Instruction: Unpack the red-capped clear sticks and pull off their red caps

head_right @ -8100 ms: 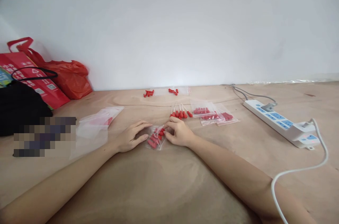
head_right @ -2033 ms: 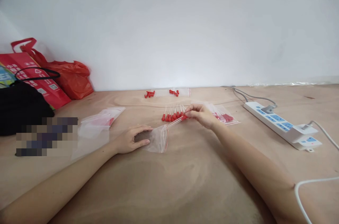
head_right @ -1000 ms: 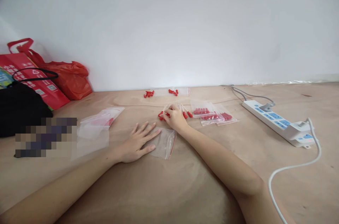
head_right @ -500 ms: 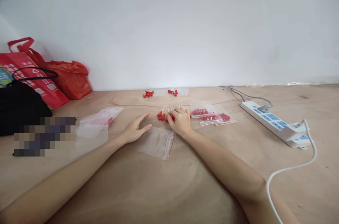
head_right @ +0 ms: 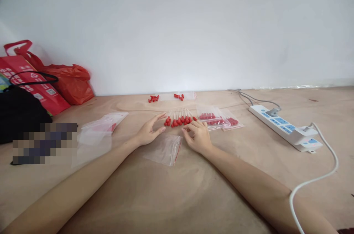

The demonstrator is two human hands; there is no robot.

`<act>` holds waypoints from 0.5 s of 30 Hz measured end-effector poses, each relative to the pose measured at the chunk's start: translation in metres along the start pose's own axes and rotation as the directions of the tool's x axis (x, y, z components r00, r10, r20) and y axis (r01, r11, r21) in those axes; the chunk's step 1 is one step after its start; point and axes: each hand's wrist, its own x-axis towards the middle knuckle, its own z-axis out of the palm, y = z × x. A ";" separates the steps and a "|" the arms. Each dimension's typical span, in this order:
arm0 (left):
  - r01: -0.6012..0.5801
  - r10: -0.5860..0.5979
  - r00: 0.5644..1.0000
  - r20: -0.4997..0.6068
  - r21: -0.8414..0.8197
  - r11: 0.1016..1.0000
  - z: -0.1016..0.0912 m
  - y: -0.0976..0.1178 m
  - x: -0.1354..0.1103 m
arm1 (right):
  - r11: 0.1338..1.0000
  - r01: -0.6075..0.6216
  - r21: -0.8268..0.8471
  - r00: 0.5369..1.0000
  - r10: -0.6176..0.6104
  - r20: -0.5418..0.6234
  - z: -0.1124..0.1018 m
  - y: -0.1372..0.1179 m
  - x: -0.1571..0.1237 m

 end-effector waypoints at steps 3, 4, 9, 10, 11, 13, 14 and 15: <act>-0.008 0.009 1.000 -0.016 0.059 0.998 -0.006 0.003 -0.012 | 0.996 0.050 0.069 0.995 -0.056 0.079 -0.003 -0.002 0.000; -0.025 0.025 1.000 0.012 0.087 0.996 -0.008 0.004 -0.018 | 0.991 0.081 0.106 0.990 -0.092 0.105 -0.004 -0.003 0.000; -0.136 0.037 0.923 0.382 0.235 0.962 -0.019 0.014 -0.046 | 0.937 0.225 0.268 0.951 -0.271 0.149 -0.007 -0.016 -0.003; -0.145 0.016 0.897 0.441 0.260 0.955 -0.020 0.017 -0.049 | 0.927 0.263 0.268 0.933 -0.314 0.173 -0.007 -0.017 -0.004; -0.146 -0.003 0.879 0.477 0.277 0.950 -0.021 0.018 -0.052 | 0.916 0.308 0.257 0.910 -0.362 0.204 -0.007 -0.019 -0.005; -0.127 -0.027 0.876 0.481 0.285 0.950 -0.021 0.020 -0.053 | 0.891 0.398 0.217 0.861 -0.444 0.246 -0.006 -0.019 -0.006; -0.106 -0.033 0.889 0.457 0.277 0.955 -0.021 0.019 -0.052 | 0.880 0.431 0.198 0.847 -0.471 0.248 -0.005 -0.018 -0.006; -0.080 -0.037 0.907 0.420 0.258 0.963 -0.020 0.018 -0.050 | 0.871 0.455 0.185 0.840 -0.489 0.236 -0.004 -0.018 -0.006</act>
